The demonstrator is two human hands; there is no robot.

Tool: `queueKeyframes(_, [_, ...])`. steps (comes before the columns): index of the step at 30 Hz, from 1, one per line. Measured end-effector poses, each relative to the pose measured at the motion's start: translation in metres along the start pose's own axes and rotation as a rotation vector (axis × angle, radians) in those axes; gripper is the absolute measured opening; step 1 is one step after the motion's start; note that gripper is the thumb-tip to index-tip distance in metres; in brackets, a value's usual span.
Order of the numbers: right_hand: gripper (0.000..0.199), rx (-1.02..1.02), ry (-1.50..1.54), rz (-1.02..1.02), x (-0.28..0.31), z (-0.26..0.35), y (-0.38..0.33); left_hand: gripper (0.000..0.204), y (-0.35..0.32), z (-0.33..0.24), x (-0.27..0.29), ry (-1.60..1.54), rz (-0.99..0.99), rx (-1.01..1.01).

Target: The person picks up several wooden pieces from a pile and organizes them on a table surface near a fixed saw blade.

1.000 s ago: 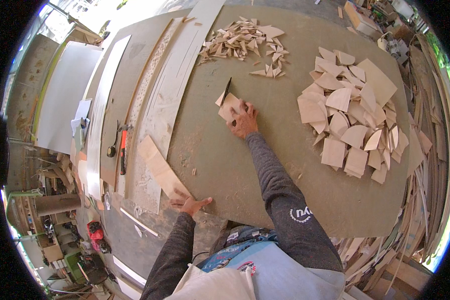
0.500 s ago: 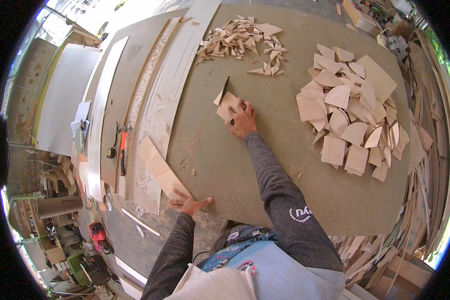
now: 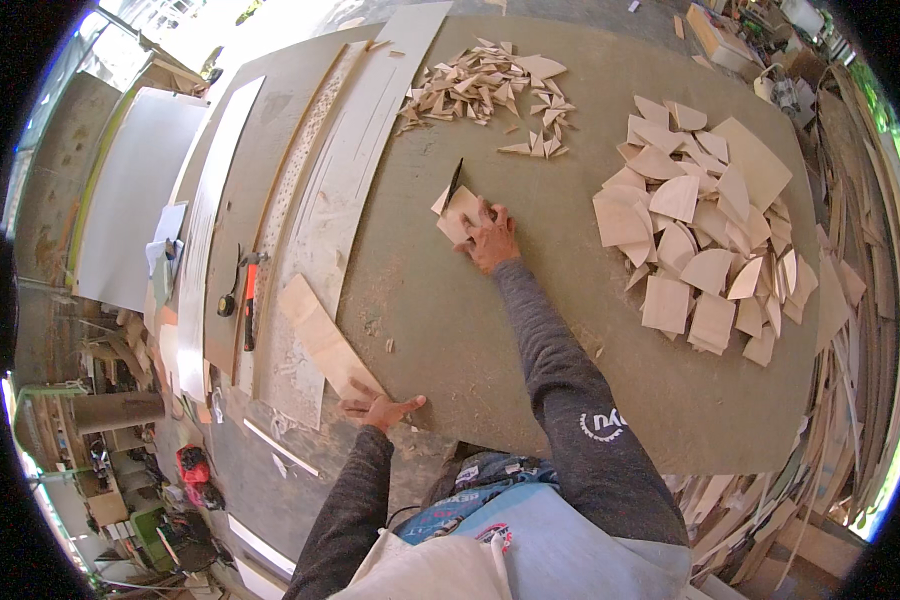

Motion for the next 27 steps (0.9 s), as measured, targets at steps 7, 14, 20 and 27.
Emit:
queueKeyframes(7, [0.052,0.022,-0.076,0.035,-0.003,-0.006,0.007,0.175,0.009,0.003,-0.003,-0.022,-0.019,0.003])
queueKeyframes(14, [0.047,-0.032,-0.052,0.019,0.003,-0.004,0.007,0.175,0.006,0.005,-0.003,-0.033,-0.016,-0.02])
queueKeyframes(20, [0.046,-0.072,-0.054,0.058,0.019,0.002,0.006,0.176,0.006,0.005,-0.003,-0.034,-0.007,0.03])
queueKeyframes(27, [0.041,-0.104,-0.069,0.056,0.018,-0.006,0.013,0.175,0.006,0.004,-0.002,-0.031,0.016,0.022])
Point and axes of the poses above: each hand's wrist, its own y-axis towards the middle knuckle, its own x-axis out of the back of the hand, z = x × y, the point moved 9 cm from there along y, towards the middle knuckle, and after that the axes turned 4 degrees about z, right-handed, at the moved point
